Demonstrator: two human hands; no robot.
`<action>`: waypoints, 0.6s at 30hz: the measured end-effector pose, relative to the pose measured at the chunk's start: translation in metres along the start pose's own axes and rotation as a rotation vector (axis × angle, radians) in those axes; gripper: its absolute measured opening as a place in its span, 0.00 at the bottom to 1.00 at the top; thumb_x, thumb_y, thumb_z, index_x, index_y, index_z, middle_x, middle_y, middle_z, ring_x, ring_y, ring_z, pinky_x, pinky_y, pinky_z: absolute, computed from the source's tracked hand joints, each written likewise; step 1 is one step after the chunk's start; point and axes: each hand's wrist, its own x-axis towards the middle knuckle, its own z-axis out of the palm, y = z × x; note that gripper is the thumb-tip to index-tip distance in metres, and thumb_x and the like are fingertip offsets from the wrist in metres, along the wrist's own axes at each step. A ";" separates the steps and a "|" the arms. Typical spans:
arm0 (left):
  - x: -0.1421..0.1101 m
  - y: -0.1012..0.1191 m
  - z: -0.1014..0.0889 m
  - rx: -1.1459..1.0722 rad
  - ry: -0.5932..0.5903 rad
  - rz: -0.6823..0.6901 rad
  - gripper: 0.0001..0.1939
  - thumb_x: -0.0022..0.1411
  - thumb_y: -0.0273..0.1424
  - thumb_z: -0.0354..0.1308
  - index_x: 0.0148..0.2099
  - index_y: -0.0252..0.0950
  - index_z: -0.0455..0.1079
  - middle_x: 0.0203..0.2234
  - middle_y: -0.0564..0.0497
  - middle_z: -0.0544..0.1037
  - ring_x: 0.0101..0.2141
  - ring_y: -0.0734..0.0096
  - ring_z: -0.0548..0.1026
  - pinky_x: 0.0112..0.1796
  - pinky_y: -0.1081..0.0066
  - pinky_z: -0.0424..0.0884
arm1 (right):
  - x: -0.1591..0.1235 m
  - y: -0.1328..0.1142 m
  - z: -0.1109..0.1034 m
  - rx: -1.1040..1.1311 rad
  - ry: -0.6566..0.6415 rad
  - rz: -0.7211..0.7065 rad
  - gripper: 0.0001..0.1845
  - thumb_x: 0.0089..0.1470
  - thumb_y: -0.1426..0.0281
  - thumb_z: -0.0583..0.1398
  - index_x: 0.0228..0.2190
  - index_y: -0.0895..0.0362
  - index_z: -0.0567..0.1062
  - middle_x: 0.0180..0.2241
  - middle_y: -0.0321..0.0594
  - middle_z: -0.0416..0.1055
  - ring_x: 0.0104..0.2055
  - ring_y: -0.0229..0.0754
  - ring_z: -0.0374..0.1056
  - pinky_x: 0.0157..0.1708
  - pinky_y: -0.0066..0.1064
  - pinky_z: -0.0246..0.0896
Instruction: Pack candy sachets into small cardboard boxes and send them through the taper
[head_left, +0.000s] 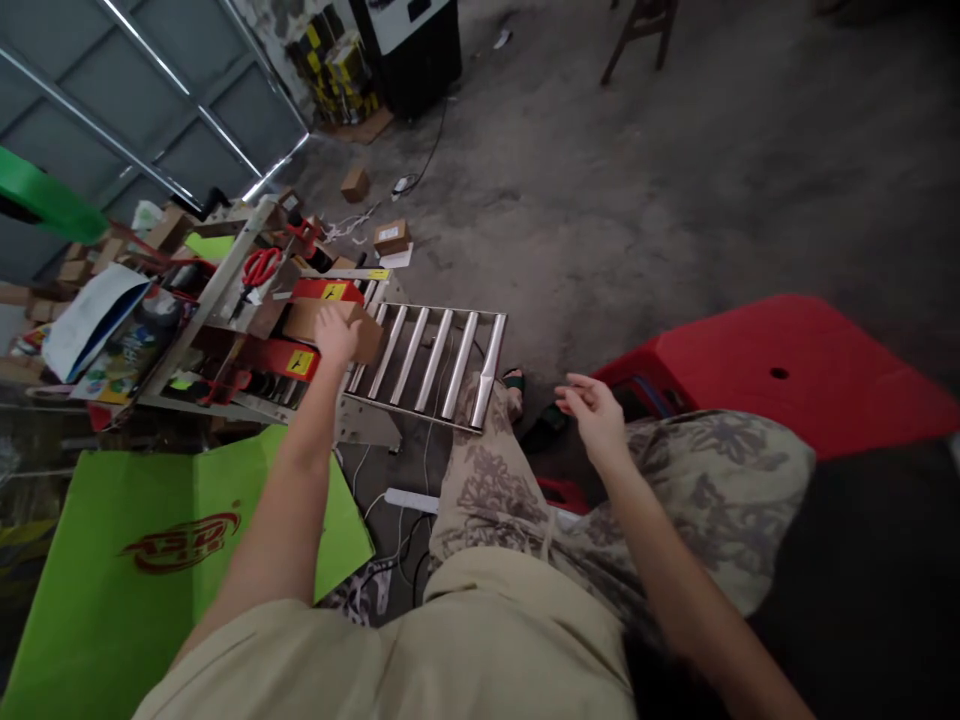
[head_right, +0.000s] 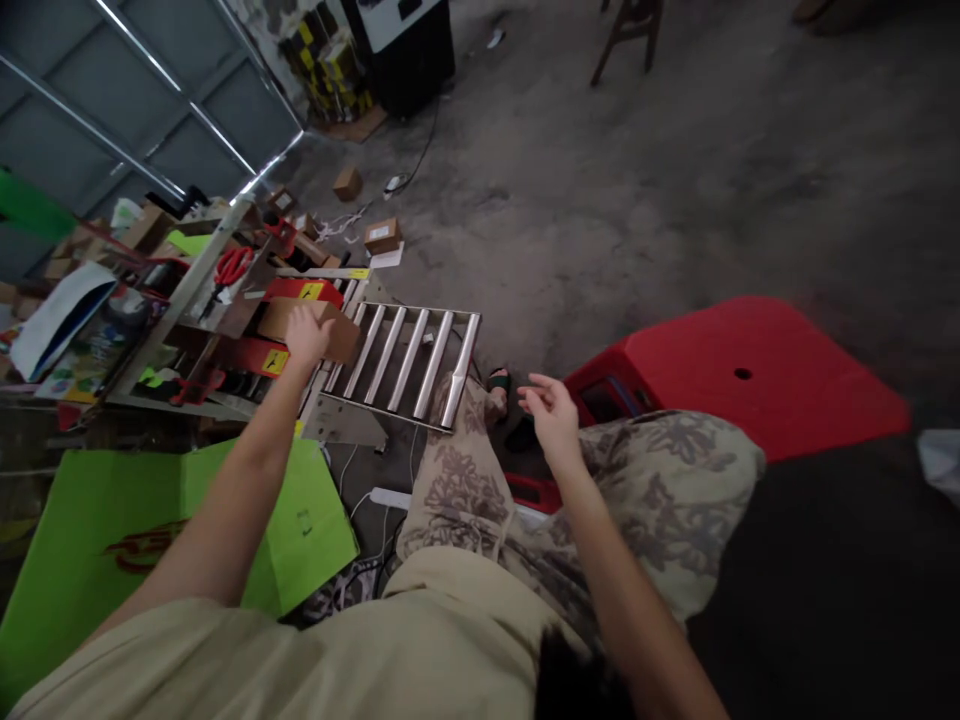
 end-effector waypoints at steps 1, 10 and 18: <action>0.006 -0.008 -0.007 0.002 -0.013 -0.032 0.39 0.64 0.35 0.53 0.67 0.10 0.48 0.66 0.19 0.51 0.68 0.38 0.50 0.65 0.47 0.45 | -0.005 0.000 0.001 0.008 -0.009 0.017 0.26 0.45 0.53 0.65 0.42 0.56 0.70 0.34 0.41 0.75 0.31 0.38 0.71 0.34 0.33 0.72; -0.126 0.078 0.093 -0.236 -0.069 0.379 0.51 0.59 0.48 0.57 0.73 0.30 0.36 0.71 0.31 0.34 0.70 0.42 0.36 0.64 0.36 0.38 | -0.012 0.012 0.003 -0.101 0.022 0.083 0.04 0.53 0.69 0.59 0.32 0.56 0.72 0.29 0.35 0.75 0.32 0.36 0.73 0.33 0.28 0.72; -0.229 0.170 0.114 -0.638 -0.147 0.476 0.51 0.59 0.49 0.58 0.72 0.23 0.42 0.69 0.24 0.41 0.70 0.41 0.41 0.65 0.43 0.44 | -0.026 -0.079 -0.096 -0.340 0.162 -0.076 0.08 0.55 0.71 0.59 0.37 0.56 0.76 0.40 0.41 0.76 0.44 0.42 0.71 0.52 0.40 0.65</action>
